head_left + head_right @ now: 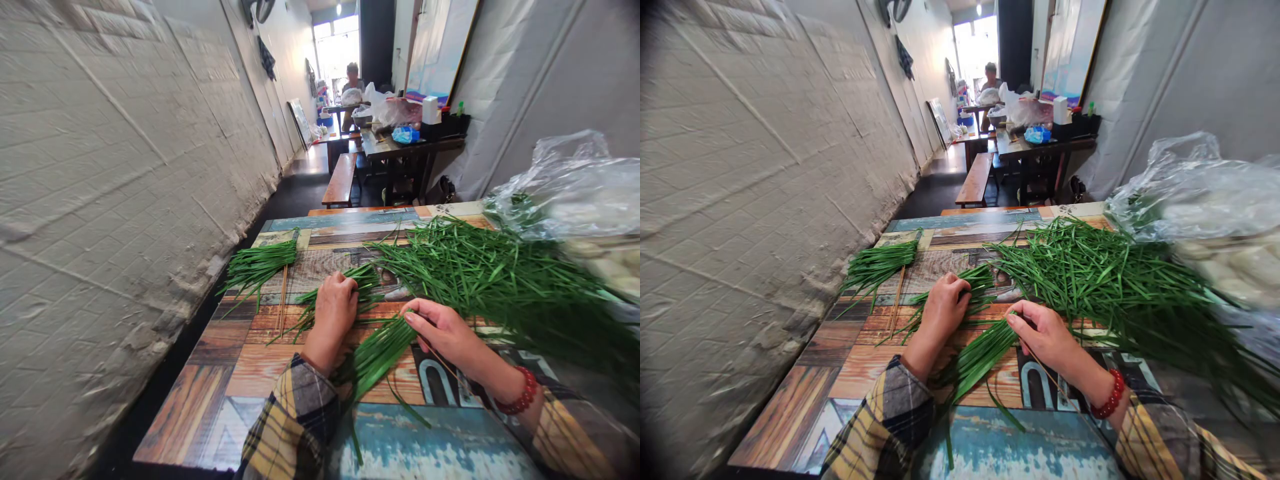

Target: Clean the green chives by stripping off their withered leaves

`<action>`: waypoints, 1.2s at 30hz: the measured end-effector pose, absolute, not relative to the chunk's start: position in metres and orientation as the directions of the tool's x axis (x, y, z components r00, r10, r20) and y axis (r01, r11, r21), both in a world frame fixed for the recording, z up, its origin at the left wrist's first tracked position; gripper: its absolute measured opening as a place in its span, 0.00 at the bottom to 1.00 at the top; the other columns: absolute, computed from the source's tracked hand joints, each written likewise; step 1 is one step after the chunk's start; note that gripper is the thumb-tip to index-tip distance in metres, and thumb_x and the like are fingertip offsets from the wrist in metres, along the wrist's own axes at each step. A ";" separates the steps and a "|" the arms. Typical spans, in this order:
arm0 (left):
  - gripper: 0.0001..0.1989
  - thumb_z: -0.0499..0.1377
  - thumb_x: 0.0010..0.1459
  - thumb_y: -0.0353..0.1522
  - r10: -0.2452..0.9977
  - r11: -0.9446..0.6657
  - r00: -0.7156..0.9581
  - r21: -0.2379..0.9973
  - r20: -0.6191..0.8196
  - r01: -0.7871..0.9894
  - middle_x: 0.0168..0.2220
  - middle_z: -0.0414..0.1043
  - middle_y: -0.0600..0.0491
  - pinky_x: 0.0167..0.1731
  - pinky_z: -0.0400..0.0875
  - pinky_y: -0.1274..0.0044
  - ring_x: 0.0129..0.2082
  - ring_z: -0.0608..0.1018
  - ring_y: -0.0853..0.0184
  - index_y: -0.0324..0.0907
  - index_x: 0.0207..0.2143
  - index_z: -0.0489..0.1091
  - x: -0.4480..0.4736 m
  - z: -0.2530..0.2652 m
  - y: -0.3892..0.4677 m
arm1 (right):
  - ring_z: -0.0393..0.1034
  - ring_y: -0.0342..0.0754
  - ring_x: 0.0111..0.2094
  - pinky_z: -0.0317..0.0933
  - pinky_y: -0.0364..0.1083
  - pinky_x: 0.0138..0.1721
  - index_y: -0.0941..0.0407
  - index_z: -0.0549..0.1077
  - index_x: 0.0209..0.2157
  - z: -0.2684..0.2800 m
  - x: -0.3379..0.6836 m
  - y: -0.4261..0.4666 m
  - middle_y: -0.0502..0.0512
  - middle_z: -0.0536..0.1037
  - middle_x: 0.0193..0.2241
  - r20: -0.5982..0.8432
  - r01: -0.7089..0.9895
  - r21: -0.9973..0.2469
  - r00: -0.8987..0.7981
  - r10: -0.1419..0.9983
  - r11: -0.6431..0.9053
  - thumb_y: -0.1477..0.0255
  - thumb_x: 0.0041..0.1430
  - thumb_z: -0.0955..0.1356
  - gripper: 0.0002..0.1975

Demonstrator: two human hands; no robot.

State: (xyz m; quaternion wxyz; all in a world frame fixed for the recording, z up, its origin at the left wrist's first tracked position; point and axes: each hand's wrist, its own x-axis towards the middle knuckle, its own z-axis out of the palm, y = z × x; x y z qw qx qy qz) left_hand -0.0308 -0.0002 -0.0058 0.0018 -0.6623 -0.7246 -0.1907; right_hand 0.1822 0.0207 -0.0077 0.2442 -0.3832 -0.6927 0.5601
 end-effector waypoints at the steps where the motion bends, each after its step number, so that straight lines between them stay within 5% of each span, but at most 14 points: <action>1: 0.06 0.56 0.57 0.28 0.959 0.046 -0.119 0.272 0.259 0.961 0.34 0.69 0.49 0.39 0.64 0.73 0.38 0.71 0.63 0.43 0.31 0.72 -0.031 -0.006 0.000 | 0.58 0.38 0.15 0.52 0.40 0.19 0.56 0.69 0.34 -0.008 0.182 0.021 0.43 0.65 0.17 -0.089 0.256 -0.963 -0.587 0.805 0.080 0.58 0.60 0.62 0.15; 5: 0.07 0.55 0.58 0.28 0.935 0.004 -0.124 0.339 0.332 0.941 0.33 0.70 0.50 0.39 0.63 0.73 0.38 0.71 0.63 0.43 0.29 0.71 -0.028 -0.003 -0.001 | 0.58 0.39 0.15 0.52 0.40 0.19 0.56 0.70 0.34 -0.007 0.181 0.021 0.42 0.64 0.14 -0.093 0.265 -0.961 -0.574 0.813 0.077 0.59 0.60 0.62 0.15; 9: 0.05 0.55 0.55 0.26 0.920 -0.087 -0.154 0.570 0.361 0.817 0.31 0.69 0.52 0.37 0.63 0.76 0.35 0.71 0.66 0.41 0.28 0.69 -0.023 0.001 0.001 | 0.60 0.40 0.15 0.53 0.41 0.19 0.57 0.71 0.39 -0.006 0.181 0.021 0.43 0.65 0.14 -0.111 0.269 -0.962 -0.554 0.825 0.051 0.58 0.59 0.62 0.17; 16: 0.02 0.54 0.51 0.28 0.981 -0.060 -0.140 0.897 0.134 0.439 0.24 0.64 0.58 0.27 0.59 0.81 0.24 0.66 0.73 0.39 0.28 0.66 -0.011 0.002 0.003 | 0.60 0.40 0.16 0.54 0.41 0.21 0.58 0.71 0.37 -0.005 0.183 0.021 0.43 0.65 0.15 -0.076 0.272 -0.959 -0.520 0.851 0.080 0.58 0.61 0.61 0.17; 24: 0.08 0.57 0.52 0.34 0.999 0.015 -0.048 0.948 0.000 0.318 0.23 0.66 0.56 0.27 0.59 0.80 0.25 0.66 0.72 0.37 0.27 0.69 -0.003 0.008 0.000 | 0.59 0.39 0.15 0.54 0.40 0.19 0.57 0.71 0.38 -0.010 0.183 0.021 0.42 0.64 0.15 -0.044 0.318 -0.937 -0.522 0.852 0.146 0.59 0.60 0.62 0.16; 36: 0.09 0.56 0.54 0.32 0.988 -0.090 -0.075 0.889 0.137 0.448 0.25 0.70 0.54 0.31 0.62 0.79 0.29 0.70 0.70 0.38 0.25 0.72 -0.005 0.010 0.000 | 0.62 0.40 0.15 0.55 0.40 0.20 0.56 0.71 0.37 -0.010 0.183 0.020 0.42 0.65 0.15 -0.001 0.383 -0.896 -0.510 0.860 0.226 0.60 0.60 0.62 0.14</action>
